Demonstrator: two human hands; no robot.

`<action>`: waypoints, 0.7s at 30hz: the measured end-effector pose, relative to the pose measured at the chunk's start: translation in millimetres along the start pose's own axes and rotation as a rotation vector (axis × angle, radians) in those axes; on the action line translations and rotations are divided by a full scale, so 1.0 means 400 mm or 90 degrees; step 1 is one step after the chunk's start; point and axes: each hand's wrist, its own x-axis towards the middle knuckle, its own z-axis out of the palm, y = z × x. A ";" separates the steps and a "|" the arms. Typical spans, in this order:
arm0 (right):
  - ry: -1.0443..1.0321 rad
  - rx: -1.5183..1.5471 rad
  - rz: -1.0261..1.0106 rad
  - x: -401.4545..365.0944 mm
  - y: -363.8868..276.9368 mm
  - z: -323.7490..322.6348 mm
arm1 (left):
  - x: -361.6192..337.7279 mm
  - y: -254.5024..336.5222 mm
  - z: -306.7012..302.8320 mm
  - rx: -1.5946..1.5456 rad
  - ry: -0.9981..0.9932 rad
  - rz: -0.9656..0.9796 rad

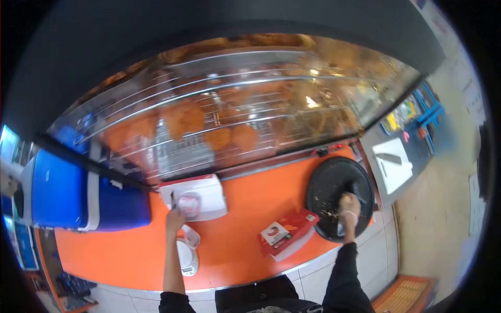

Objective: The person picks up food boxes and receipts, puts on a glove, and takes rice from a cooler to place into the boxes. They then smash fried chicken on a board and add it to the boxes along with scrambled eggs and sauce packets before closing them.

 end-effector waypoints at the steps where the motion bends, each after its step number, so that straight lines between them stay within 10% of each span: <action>1: -0.100 0.287 0.306 0.018 0.003 -0.025 | -0.023 0.136 -0.071 -0.128 -0.017 -0.104; 4: -0.134 0.516 0.206 0.022 -0.020 -0.051 | -0.031 0.174 -0.048 -0.296 0.165 -0.082; 7: -0.303 0.644 0.174 -0.098 -0.388 -0.175 | -0.067 0.231 -0.048 -0.132 0.156 -0.028; 10: -0.534 0.875 -0.169 -0.236 -0.628 -0.073 | -0.143 0.288 -0.048 -0.134 0.110 -0.025; 12: -0.478 0.410 -0.471 -0.333 -0.763 -0.004 | -0.202 0.327 -0.046 -0.170 0.106 -0.056; 17: -0.463 -0.045 -0.408 -0.475 -0.759 0.222 | -0.283 0.346 -0.045 -0.222 0.091 -0.080; 21: -0.524 0.107 -0.239 -0.462 -0.712 0.206 | -0.291 0.347 -0.049 -0.251 0.086 -0.075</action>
